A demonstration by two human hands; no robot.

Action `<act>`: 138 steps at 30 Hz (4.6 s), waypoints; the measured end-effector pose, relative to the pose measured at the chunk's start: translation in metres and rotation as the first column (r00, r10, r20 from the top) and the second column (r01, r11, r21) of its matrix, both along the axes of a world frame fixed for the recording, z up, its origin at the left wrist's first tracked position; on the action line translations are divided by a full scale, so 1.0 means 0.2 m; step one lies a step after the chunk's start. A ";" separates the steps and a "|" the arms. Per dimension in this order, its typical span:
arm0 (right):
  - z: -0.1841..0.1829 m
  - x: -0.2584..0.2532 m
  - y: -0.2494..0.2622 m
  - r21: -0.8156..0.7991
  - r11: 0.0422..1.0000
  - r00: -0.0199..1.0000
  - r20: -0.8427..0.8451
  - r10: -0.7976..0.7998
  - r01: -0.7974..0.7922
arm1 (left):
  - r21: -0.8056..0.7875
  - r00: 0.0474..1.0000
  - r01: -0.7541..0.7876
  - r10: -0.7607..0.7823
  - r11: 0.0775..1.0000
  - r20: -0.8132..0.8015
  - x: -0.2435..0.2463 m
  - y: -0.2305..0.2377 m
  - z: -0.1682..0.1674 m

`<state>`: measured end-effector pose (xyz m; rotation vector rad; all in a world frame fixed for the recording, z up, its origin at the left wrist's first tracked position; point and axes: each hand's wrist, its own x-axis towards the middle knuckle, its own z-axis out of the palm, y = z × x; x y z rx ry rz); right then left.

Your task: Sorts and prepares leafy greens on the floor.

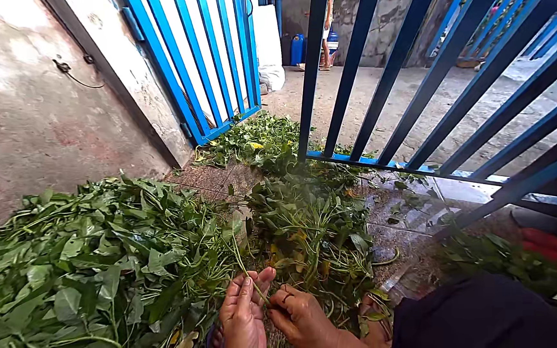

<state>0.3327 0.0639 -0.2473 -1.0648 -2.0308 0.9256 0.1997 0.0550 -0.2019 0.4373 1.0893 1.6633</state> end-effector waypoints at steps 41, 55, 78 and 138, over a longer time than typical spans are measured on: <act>-0.69 -0.03 0.19 -0.611 0.791 0.971 0.211 0.110 0.043 | -0.786 0.345 -0.099 -0.720 0.610 -0.602 -0.16 0.05 -0.43; -0.49 -0.04 -0.01 0.317 0.936 0.959 0.179 -0.218 0.154 | -0.102 0.831 0.008 -0.063 0.995 -0.553 -0.21 -0.03 -0.26; -0.75 -0.42 0.04 -0.533 0.835 0.501 0.691 0.522 -0.135 | -0.287 0.788 -0.371 0.136 0.883 -0.601 -0.19 -0.03 -0.21; -0.40 0.06 -0.09 0.681 0.719 0.990 0.110 0.084 -0.137 | -0.399 0.804 0.080 -0.295 0.914 -0.516 -0.11 0.03 -0.30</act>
